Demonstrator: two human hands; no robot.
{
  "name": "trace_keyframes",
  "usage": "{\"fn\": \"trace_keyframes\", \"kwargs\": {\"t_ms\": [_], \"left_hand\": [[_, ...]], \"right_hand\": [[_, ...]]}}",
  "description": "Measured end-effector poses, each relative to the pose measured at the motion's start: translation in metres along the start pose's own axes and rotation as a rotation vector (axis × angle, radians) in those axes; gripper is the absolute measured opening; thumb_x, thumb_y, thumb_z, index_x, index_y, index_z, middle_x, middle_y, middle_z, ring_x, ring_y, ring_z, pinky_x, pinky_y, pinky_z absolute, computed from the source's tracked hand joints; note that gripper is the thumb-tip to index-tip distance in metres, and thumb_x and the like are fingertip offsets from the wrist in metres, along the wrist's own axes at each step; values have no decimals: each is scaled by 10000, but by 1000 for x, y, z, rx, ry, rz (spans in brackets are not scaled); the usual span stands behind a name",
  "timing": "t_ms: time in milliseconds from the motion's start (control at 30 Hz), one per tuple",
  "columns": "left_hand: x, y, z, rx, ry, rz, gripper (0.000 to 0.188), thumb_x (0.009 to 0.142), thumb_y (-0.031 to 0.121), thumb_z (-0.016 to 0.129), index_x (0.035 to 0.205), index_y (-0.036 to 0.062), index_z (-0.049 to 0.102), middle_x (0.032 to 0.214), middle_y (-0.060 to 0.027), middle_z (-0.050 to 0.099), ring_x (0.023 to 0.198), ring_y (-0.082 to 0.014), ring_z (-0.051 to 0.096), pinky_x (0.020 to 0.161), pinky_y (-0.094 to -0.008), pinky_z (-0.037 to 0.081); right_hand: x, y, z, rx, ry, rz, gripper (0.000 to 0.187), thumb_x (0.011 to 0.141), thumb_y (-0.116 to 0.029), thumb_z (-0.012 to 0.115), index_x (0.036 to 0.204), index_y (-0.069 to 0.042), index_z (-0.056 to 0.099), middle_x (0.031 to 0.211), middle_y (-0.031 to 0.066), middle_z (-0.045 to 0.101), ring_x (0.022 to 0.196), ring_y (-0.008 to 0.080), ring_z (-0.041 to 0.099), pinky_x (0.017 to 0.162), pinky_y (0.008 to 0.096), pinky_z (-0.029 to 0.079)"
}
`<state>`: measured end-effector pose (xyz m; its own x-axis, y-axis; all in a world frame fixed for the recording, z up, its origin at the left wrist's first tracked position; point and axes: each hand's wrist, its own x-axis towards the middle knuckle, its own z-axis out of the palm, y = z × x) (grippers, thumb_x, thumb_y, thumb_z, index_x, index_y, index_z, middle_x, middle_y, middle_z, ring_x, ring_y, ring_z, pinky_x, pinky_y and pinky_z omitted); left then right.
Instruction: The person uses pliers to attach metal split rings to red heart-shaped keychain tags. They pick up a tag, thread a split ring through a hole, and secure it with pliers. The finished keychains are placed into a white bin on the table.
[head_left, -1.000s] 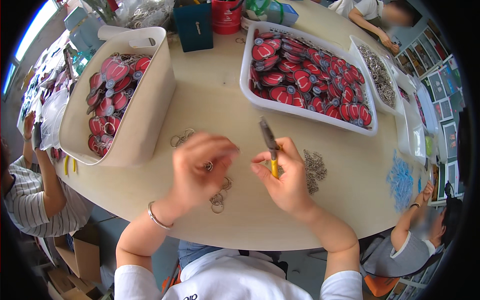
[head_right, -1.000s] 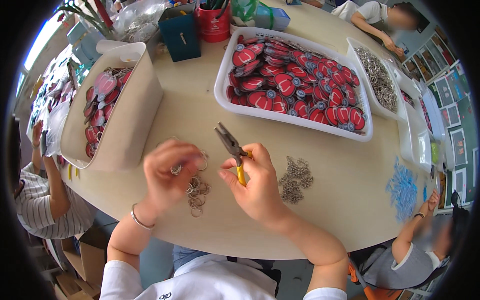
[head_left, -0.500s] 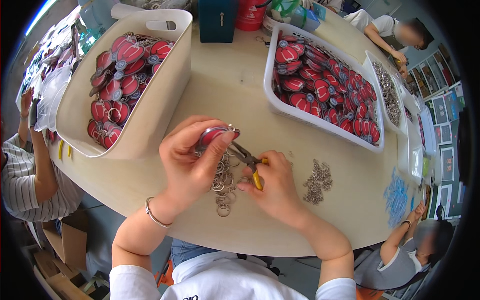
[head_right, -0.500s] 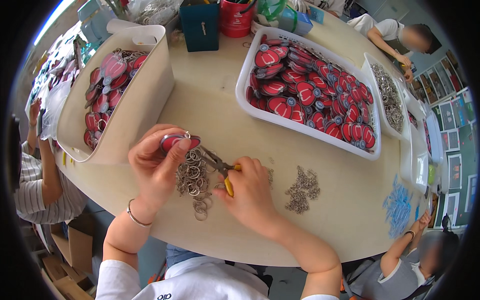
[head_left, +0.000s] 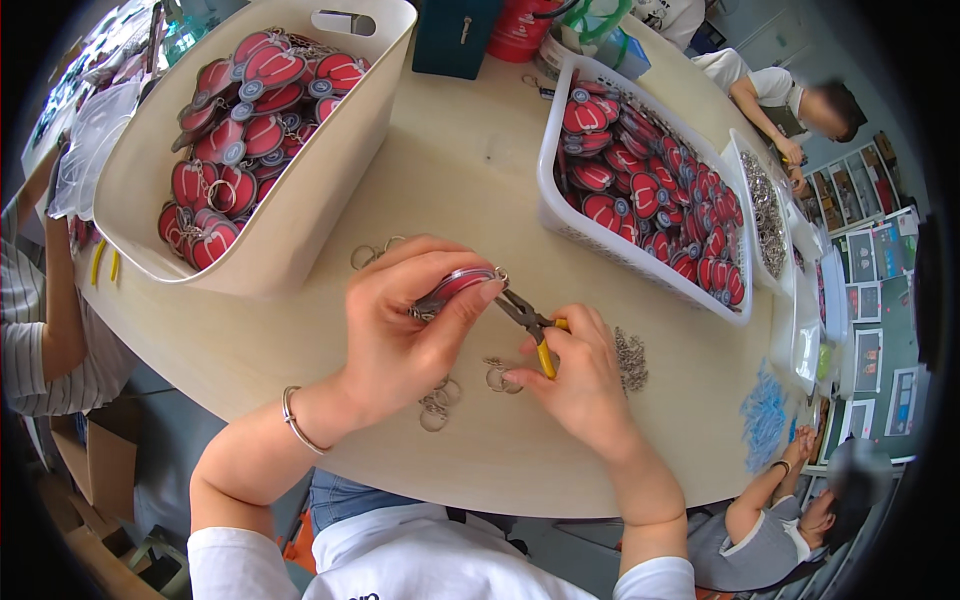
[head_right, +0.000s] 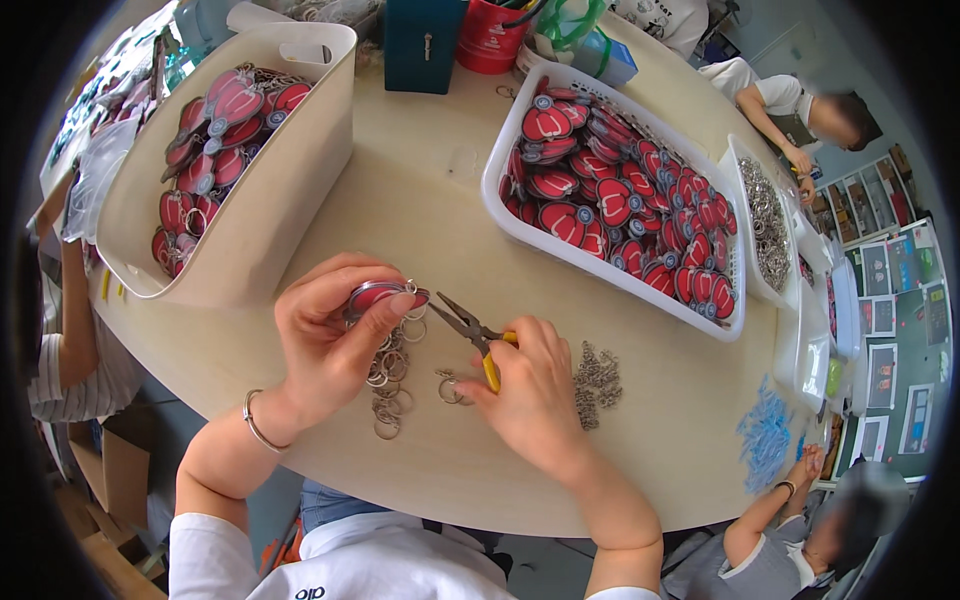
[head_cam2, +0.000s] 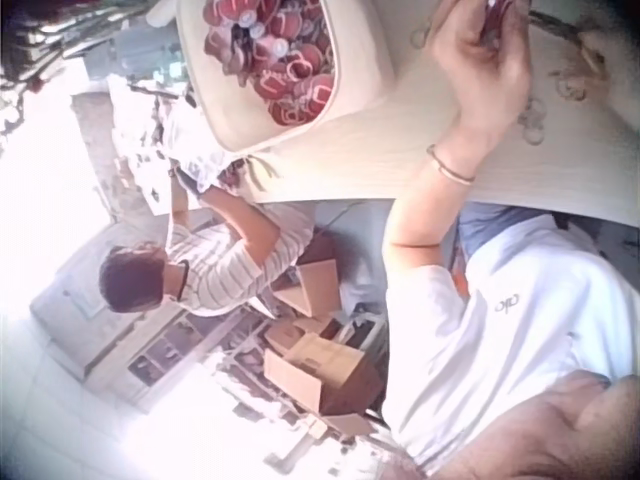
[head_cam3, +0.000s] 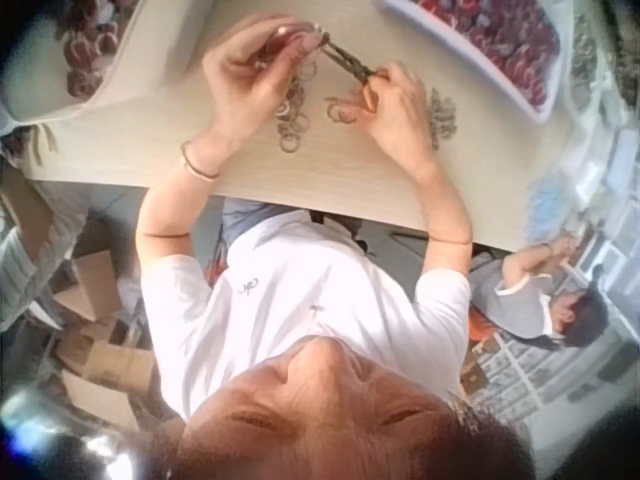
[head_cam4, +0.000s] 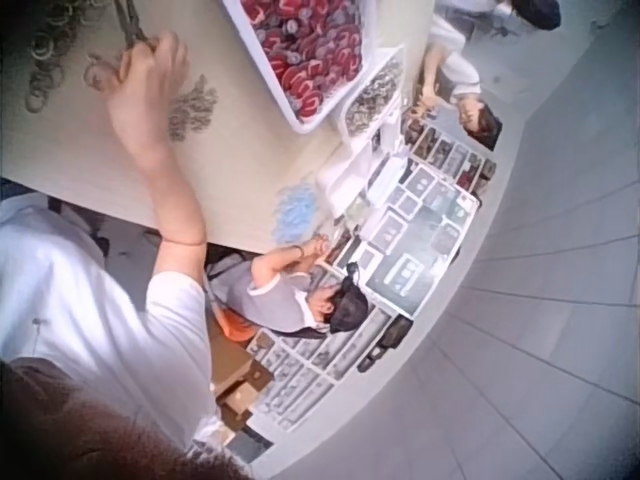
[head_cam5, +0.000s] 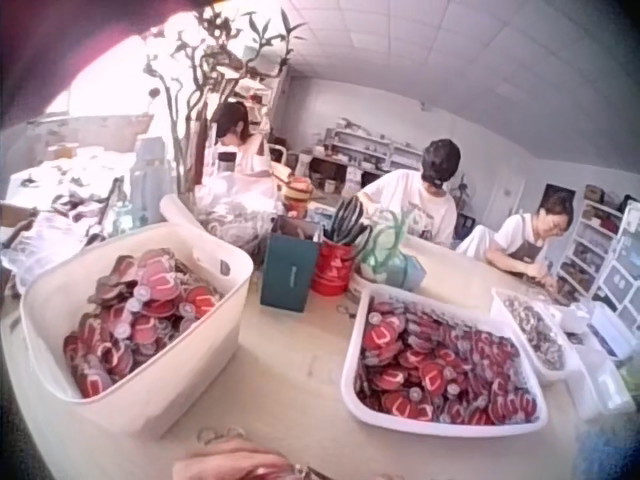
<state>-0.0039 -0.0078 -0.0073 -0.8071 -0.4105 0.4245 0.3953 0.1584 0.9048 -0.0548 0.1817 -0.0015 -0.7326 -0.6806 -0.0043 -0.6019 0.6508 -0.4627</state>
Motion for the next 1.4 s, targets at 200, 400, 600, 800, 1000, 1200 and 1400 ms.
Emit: {"fn": "trace_keyframes", "kwargs": {"t_ms": [200, 400, 600, 800, 1000, 1200, 1400], "left_hand": [[-1, 1, 3, -16, -31, -3, 98, 779, -59, 694, 874, -38, 679, 815, -108, 652, 703, -157, 613, 611, -250, 483], [-6, 2, 7, 24, -88, 56, 107, 776, -54, 699, 877, -30, 672, 807, -97, 648, 658, -143, 600, 571, -252, 478], [-12, 2, 10, 66, -143, 135, 140, 736, -59, 718, 859, -12, 671, 792, -86, 640, 624, -167, 577, 539, -272, 464], [-19, 6, 16, 106, -288, 238, 179, 688, -60, 728, 846, 9, 677, 792, -84, 636, 673, -221, 576, 540, -312, 454], [-23, 4, 17, 98, -310, 168, 174, 698, -51, 731, 853, 11, 683, 804, -85, 638, 670, -215, 573, 534, -310, 452], [-26, 7, 18, -7, -341, 84, 155, 711, -44, 732, 850, 4, 684, 814, -98, 643, 695, -220, 590, 541, -313, 461], [-24, 9, 18, -28, -361, 117, 159, 709, -32, 739, 853, 8, 686, 811, -95, 646, 701, -228, 595, 548, -317, 458]], "right_hand": [[-3, 5, 5, 31, -91, -26, 186, 703, -129, 766, 778, -3, 651, 978, 127, 544, 989, 300, 517, 859, 412, 409], [-2, 4, -7, 221, 80, -58, 113, 719, -37, 714, 799, 15, 654, 948, 134, 566, 876, 294, 572, 764, 384, 461], [-9, -2, -42, 558, 223, -32, 87, 770, -38, 711, 834, 3, 667, 919, 56, 531, 804, 158, 540, 718, 278, 443], [-15, -10, -53, 646, 219, -62, 88, 783, -49, 714, 812, 12, 657, 921, 59, 533, 815, 151, 542, 715, 271, 445], [-16, -9, -56, 682, 146, -27, 103, 804, -64, 706, 831, 19, 651, 920, 59, 529, 817, 143, 535, 709, 270, 446], [-13, -8, -54, 899, 41, 65, 116, 810, -81, 708, 837, 16, 652, 929, 58, 518, 834, 138, 514, 732, 267, 431], [-15, -10, -54, 884, 33, 26, 128, 798, -90, 721, 838, 15, 658, 919, 50, 502, 843, 141, 502, 742, 267, 421]]}}
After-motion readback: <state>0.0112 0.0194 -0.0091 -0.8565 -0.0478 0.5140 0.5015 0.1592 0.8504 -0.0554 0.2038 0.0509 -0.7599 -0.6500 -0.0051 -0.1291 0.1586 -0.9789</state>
